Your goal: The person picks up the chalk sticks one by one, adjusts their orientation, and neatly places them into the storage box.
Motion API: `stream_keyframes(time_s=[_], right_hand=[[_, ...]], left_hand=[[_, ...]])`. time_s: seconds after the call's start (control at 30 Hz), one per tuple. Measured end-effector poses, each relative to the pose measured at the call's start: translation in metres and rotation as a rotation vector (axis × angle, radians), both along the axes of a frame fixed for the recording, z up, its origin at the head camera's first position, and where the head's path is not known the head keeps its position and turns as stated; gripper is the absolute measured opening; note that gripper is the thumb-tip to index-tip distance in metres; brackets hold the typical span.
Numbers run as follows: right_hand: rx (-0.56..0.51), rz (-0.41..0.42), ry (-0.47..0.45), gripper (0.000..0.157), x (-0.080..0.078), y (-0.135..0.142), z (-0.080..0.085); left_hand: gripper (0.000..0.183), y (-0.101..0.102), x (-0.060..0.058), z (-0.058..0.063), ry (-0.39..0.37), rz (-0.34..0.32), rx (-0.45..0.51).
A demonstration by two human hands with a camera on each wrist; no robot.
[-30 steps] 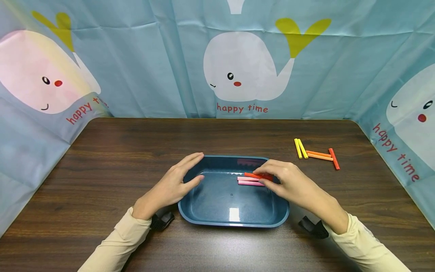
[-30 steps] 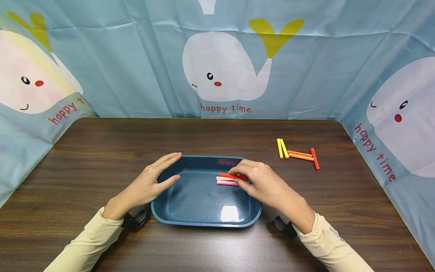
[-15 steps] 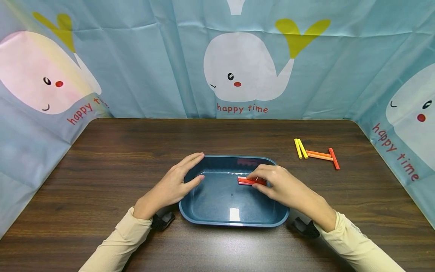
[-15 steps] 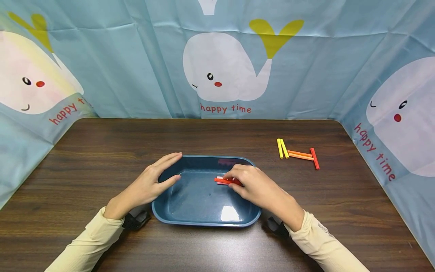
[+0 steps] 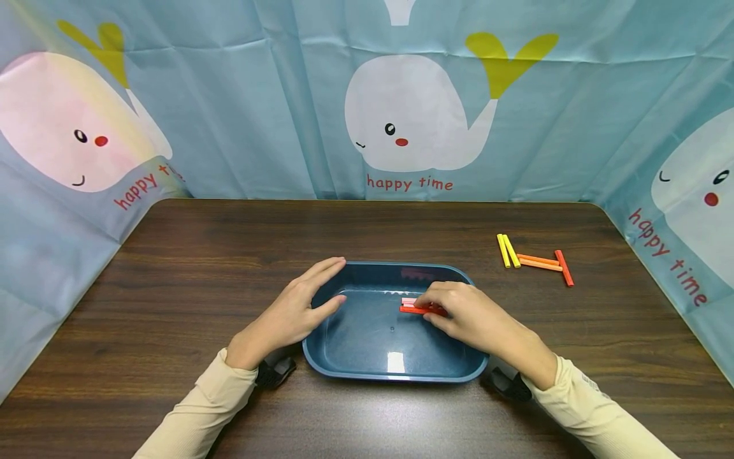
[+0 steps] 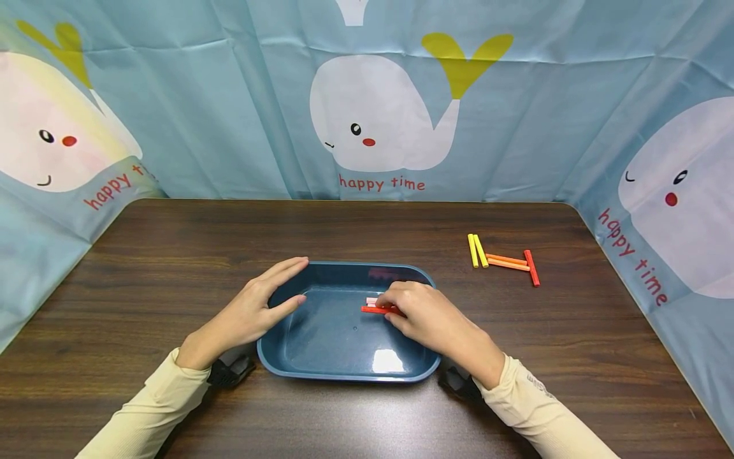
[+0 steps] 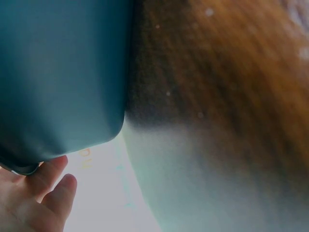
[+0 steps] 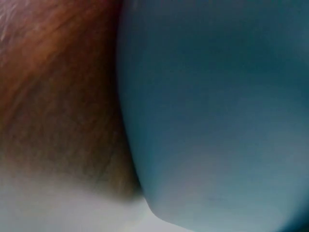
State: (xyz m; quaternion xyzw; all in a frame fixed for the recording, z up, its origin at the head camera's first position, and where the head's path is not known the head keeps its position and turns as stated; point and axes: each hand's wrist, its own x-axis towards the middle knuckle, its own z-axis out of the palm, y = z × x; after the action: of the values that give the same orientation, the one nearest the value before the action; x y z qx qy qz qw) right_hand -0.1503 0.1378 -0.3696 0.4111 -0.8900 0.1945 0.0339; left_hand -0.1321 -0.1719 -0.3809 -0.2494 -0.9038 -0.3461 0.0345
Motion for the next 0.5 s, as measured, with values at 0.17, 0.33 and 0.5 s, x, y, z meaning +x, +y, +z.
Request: stream_keyframes(time_s=[0.17,0.33,0.5], right_hand=[[0.045,-0.025,0.018,0.014,0.001,-0.0015,-0.0011],[0.086,-0.05,0.015,0.013,0.002,-0.0025,-0.0011],[0.126,-0.069,0.022,0.013,0.0025,-0.0036,-0.0013]], left_hand=[[0.062,-0.0002,0.0,-0.0009,-0.002,0.001,0.001],[0.062,-0.0004,-0.0004,-0.0015,0.0,-0.004,0.003],[0.062,-0.0005,-0.0009,-0.0013,-0.001,-0.008,0.005]])
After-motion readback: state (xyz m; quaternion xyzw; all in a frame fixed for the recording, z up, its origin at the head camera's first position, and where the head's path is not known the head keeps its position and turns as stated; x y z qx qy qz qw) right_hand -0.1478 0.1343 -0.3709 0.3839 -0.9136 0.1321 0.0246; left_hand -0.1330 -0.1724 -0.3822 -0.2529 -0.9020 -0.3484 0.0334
